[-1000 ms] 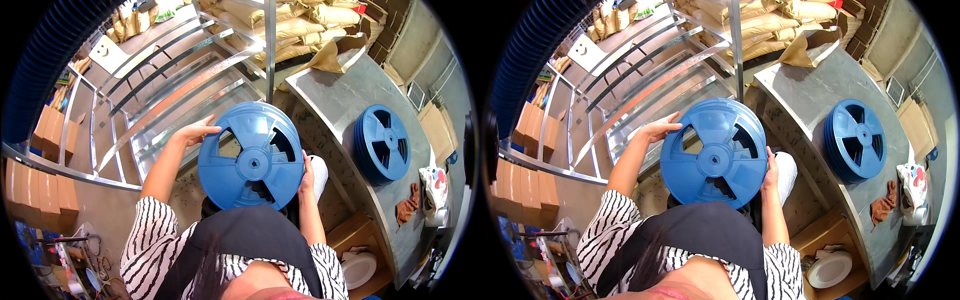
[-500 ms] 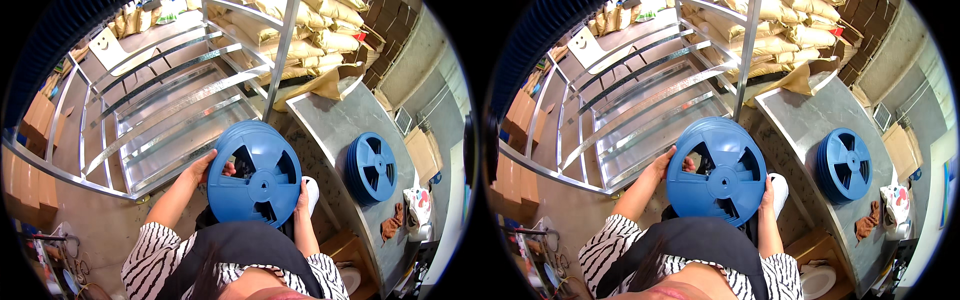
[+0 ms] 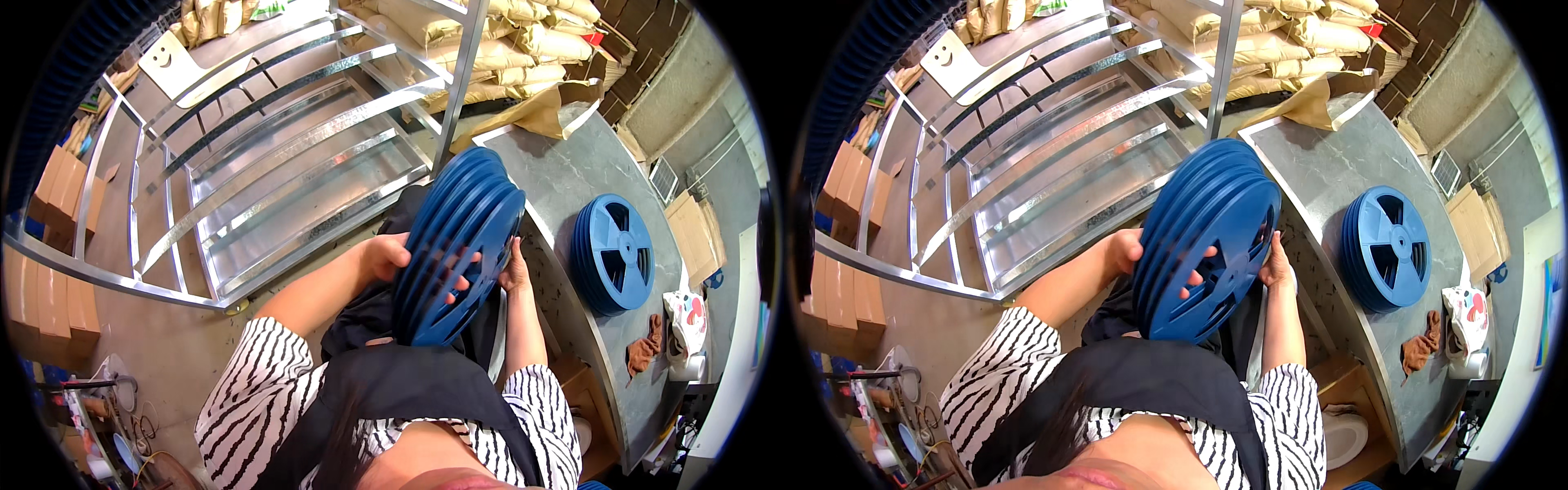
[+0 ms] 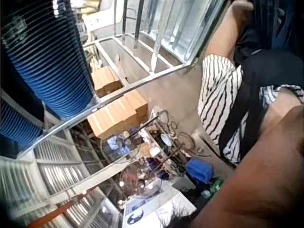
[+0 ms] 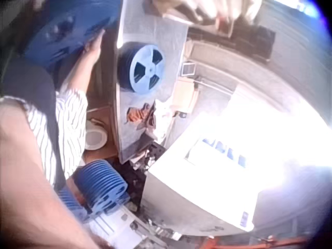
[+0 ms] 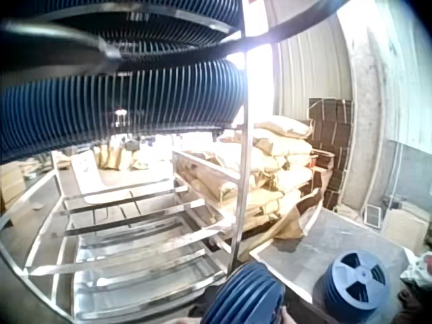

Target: The person uses a utility knife to trim excess plastic flash from the edges of blue plastic spools. They hold the spool in one hand and scrape the blade along the rim to remove imperfections, then stack the finished spools on a metal shelf.

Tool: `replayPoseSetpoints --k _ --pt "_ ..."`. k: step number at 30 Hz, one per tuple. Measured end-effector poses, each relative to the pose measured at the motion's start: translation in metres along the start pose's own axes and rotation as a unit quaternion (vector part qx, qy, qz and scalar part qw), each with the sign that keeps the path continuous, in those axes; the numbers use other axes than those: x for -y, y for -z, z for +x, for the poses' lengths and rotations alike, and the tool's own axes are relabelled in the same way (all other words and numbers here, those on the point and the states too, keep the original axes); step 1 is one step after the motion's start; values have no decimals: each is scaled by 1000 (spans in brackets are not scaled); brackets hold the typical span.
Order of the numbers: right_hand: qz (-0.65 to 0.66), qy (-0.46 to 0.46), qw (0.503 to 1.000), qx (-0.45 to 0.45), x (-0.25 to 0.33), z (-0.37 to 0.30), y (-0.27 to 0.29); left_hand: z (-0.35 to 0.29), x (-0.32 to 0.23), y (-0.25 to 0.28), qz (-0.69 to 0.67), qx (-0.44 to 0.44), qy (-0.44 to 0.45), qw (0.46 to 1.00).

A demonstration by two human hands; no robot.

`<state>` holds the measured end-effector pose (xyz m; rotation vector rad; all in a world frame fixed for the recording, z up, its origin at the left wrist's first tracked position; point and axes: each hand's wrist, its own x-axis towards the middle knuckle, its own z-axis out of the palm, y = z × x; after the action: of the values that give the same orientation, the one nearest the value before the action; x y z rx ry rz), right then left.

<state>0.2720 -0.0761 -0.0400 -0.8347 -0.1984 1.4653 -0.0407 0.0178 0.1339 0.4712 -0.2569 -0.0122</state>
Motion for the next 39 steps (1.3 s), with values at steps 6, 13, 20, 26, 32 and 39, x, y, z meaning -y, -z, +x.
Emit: replayPoseSetpoints --k 6,13,20,26,32,39 --pt "39 34 998 -37 -14 -12 15 37 -9 -23 40 -54 -40 997" --pt "-65 106 991 -41 19 -26 12 50 -75 -102 121 -142 -217 958" --pt "-61 114 989 -65 8 -10 29 35 -216 -127 295 -314 -422 798" --pt "-99 84 988 -86 -2 7 24 8 -333 -83 322 -319 -417 788" --pt "-133 56 981 -130 6 18 18 -4 -481 -27 348 -336 -483 729" --pt "-152 11 969 -193 3 27 21 -3 -566 50 392 -193 -437 786"
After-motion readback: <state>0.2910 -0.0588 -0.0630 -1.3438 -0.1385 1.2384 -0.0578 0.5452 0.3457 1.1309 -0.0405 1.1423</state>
